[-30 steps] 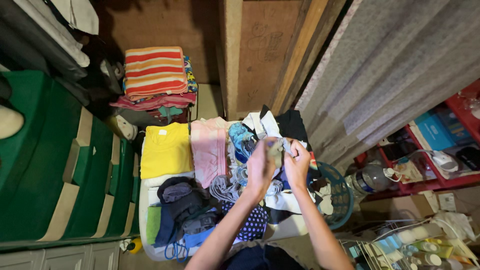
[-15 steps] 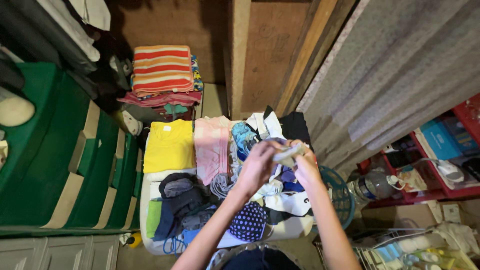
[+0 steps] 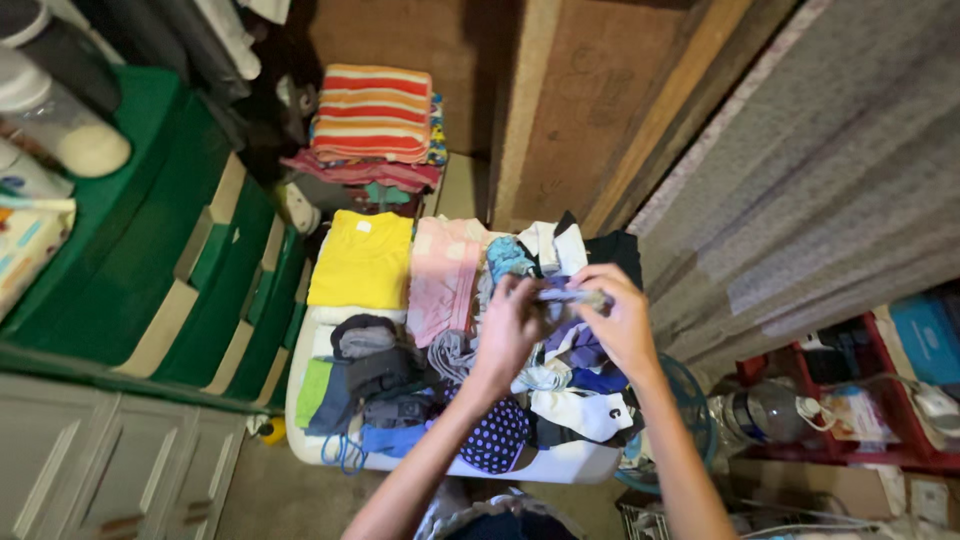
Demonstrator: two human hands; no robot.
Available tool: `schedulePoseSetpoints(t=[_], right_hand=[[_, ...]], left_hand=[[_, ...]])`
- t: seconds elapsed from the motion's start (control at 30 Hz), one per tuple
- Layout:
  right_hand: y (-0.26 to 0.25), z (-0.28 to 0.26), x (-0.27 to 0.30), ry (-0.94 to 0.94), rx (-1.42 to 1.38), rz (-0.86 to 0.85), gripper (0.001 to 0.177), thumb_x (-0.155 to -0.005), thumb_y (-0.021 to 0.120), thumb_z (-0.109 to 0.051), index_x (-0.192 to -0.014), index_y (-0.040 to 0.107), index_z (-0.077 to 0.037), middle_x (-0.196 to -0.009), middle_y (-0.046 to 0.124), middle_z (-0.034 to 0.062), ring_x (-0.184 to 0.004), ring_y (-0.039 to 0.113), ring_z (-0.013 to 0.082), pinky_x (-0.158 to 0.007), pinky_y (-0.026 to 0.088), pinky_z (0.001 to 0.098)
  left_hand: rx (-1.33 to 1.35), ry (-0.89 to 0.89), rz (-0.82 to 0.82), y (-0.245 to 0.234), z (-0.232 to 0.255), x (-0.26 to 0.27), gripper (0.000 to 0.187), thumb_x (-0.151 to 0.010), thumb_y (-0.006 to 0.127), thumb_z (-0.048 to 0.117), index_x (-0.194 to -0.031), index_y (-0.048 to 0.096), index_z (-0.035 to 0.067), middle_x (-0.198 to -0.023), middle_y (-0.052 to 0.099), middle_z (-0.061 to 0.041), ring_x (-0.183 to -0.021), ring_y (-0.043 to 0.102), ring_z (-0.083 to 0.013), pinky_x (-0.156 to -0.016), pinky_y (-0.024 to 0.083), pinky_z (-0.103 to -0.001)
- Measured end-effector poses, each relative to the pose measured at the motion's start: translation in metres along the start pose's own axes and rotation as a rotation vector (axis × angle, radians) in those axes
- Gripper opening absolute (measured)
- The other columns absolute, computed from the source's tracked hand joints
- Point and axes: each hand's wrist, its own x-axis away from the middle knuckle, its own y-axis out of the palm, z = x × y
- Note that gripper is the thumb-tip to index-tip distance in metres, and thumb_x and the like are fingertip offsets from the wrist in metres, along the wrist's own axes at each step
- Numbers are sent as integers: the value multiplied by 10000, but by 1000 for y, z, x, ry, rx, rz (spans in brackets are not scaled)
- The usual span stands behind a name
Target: The person folds various small clothing items one by one from a pile on a white plastic bin. They handle socks, underwear, and shirts, smoothing and folding each item before placing it into a growing stack. The person continues this process throughout the clip.
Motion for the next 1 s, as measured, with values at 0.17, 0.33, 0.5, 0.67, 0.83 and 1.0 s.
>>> schedulePoseSetpoints(t=[0.17,0.33,0.5,0.67,0.83,1.0], right_hand=[[18,25,-1,11,202,278,196,-712,639,156,-825,553,20,-967,628,113,-877,602,182,-773,460,267],[3,69,9,169,-40,192,177,-704,506,190,-742,485,18,-917,613,77,-809,593,180,-697,468,297],[10,86,15,344,-246,-11,198,-856,543,168,-768,554,-10,-951,664,60,-821,556,116,-697,437,265],[8,40,22,533,-348,-296,368,-737,699,91,-1066,661,-70,-982,640,15,-849,617,122,-762,517,279],[31,11,20,230,-114,-202,293,-785,809,8,-1010,624,-26,-986,604,11,-905,552,124,-805,456,252],[51,3,9,-156,257,132,240,-674,664,127,-849,558,1,-951,522,76,-837,562,187,-721,465,273]], left_hand=[[-48,-3,-152,-9,28,14,357,-893,717,155,-1196,570,37,-1155,582,-189,-1019,604,-401,-888,502,-466],[-297,550,-154,-34,27,20,548,-626,775,165,-1134,603,52,-1173,634,-170,-1113,551,-407,-944,466,-456],[-157,389,-147,-32,19,23,374,-755,743,79,-1099,598,46,-1124,621,-130,-1097,595,-357,-947,514,-425],[44,98,136,-38,14,18,250,-800,678,27,-1036,597,45,-1040,608,-158,-918,640,-353,-805,552,-412],[-46,10,268,-47,13,21,199,-798,599,-64,-966,603,42,-940,637,-189,-857,640,-375,-737,527,-425],[-54,-300,109,-49,27,24,449,-790,556,-48,-1211,588,105,-985,706,-153,-852,697,-359,-758,533,-432]])
